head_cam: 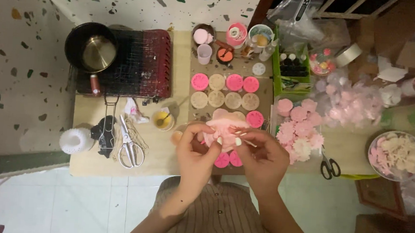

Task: Making decorative flower-shaped wax candles by unmolding and assembling wax petals and adding liquid fragrance.

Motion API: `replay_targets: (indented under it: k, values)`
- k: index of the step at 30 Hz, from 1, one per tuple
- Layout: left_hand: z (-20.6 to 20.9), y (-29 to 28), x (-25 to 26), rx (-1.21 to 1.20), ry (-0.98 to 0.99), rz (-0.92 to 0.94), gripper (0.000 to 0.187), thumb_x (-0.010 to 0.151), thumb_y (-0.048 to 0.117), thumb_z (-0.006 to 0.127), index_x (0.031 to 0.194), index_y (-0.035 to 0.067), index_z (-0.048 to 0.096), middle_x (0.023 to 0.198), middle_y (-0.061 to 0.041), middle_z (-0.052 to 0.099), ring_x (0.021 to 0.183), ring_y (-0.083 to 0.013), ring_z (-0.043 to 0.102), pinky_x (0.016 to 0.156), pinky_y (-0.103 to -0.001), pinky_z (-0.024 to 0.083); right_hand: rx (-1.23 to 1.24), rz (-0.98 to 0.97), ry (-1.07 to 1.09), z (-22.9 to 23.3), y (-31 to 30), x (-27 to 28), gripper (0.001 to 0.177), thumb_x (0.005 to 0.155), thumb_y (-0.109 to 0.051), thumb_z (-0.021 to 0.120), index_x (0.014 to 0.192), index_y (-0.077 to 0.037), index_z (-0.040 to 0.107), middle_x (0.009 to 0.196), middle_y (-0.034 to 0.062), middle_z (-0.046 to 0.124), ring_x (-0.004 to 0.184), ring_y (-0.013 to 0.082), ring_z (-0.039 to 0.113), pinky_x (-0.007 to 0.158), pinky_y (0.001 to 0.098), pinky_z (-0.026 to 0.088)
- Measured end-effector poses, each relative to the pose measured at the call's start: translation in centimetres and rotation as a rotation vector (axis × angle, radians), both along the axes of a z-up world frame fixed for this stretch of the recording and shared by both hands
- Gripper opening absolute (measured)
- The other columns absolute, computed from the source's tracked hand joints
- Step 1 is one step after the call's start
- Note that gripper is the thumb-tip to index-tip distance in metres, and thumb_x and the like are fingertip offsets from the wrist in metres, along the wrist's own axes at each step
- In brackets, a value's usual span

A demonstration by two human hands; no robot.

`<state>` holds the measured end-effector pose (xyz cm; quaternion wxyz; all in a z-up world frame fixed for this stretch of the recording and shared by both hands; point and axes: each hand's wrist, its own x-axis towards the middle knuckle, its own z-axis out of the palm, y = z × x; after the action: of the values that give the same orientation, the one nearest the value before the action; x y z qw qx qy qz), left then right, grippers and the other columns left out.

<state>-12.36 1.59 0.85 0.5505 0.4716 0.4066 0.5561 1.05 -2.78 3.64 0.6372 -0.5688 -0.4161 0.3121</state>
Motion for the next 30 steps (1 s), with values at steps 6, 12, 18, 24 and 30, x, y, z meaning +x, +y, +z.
replay_targets:
  k: [6, 12, 18, 24, 30]
  values:
    - [-0.1, -0.5, 0.3, -0.092, -0.063, -0.043, 0.026, 0.083, -0.012, 0.065, 0.102, 0.006, 0.060, 0.103, 0.001, 0.060, 0.064, -0.0015, 0.045, 0.054, -0.018, 0.036, 0.137, -0.008, -0.171, 1.4, -0.2, 0.3, 0.018, 0.089, 0.015, 0.068, 0.105, 0.005, 0.067, 0.115, 0.0106, 0.067, 0.110, 0.0189, 0.072, 0.088, 0.0290, 0.063]
    - [0.4, -0.8, 0.8, -0.030, -0.166, -0.096, 0.026, 0.085, -0.014, 0.060, 0.103, 0.005, 0.058, 0.112, -0.003, 0.060, 0.078, -0.0026, 0.053, 0.062, -0.018, 0.042, 0.163, -0.083, -0.242, 0.7, -0.4, 0.8, 0.015, 0.090, 0.013, 0.071, 0.101, 0.004, 0.069, 0.113, 0.0086, 0.067, 0.102, 0.0149, 0.071, 0.077, 0.0255, 0.062]
    - [0.7, -1.0, 1.3, 0.019, -0.167, -0.099, 0.027, 0.085, -0.017, 0.059, 0.103, 0.004, 0.057, 0.117, -0.003, 0.057, 0.087, -0.0031, 0.053, 0.067, -0.018, 0.042, 0.100, -0.113, -0.378, 1.4, -0.6, 1.0, 0.020, 0.083, 0.013, 0.075, 0.099, 0.001, 0.073, 0.109, 0.0069, 0.068, 0.092, 0.0118, 0.068, 0.064, 0.0208, 0.055]
    - [1.4, -1.4, 1.7, -0.100, -0.220, -0.162, 0.026, 0.086, -0.016, 0.058, 0.102, 0.004, 0.056, 0.105, -0.001, 0.056, 0.077, -0.0048, 0.052, 0.058, -0.018, 0.040, 0.133, -0.087, -0.438, 2.4, -0.4, 1.0, 0.023, 0.084, 0.011, 0.074, 0.103, -0.001, 0.073, 0.119, 0.0063, 0.060, 0.099, 0.0120, 0.067, 0.069, 0.0200, 0.062]
    - [1.3, -0.8, 2.3, -0.080, -0.235, -0.228, 0.030, 0.085, -0.016, 0.057, 0.106, 0.005, 0.055, 0.103, -0.001, 0.060, 0.087, -0.0051, 0.057, 0.069, -0.019, 0.045, 0.046, -0.146, -0.477, 1.1, -0.5, 1.5, 0.018, 0.085, 0.009, 0.076, 0.099, -0.001, 0.075, 0.118, 0.0047, 0.061, 0.093, 0.0087, 0.068, 0.065, 0.0201, 0.059]
